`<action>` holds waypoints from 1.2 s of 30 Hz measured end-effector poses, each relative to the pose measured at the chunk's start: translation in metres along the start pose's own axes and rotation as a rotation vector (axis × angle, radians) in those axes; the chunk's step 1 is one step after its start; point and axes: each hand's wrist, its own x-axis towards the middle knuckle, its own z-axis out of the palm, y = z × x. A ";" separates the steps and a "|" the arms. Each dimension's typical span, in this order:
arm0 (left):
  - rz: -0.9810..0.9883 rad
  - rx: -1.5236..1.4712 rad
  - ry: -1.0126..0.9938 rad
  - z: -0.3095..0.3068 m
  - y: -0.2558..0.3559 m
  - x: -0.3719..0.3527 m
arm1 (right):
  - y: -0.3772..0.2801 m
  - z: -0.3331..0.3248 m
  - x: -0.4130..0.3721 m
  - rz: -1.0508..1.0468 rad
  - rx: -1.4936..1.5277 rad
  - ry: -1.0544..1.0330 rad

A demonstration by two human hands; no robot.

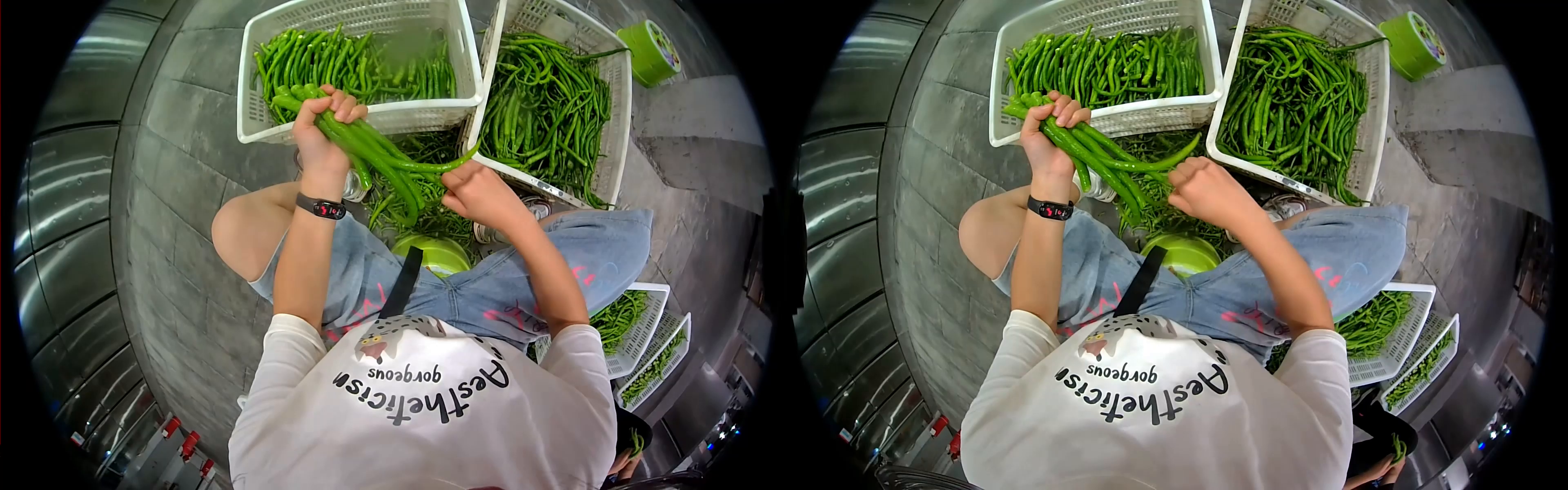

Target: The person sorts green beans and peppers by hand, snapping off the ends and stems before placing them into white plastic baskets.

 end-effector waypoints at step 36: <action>0.153 0.234 -0.135 0.008 -0.008 -0.007 | 0.011 0.052 0.003 0.884 2.241 0.723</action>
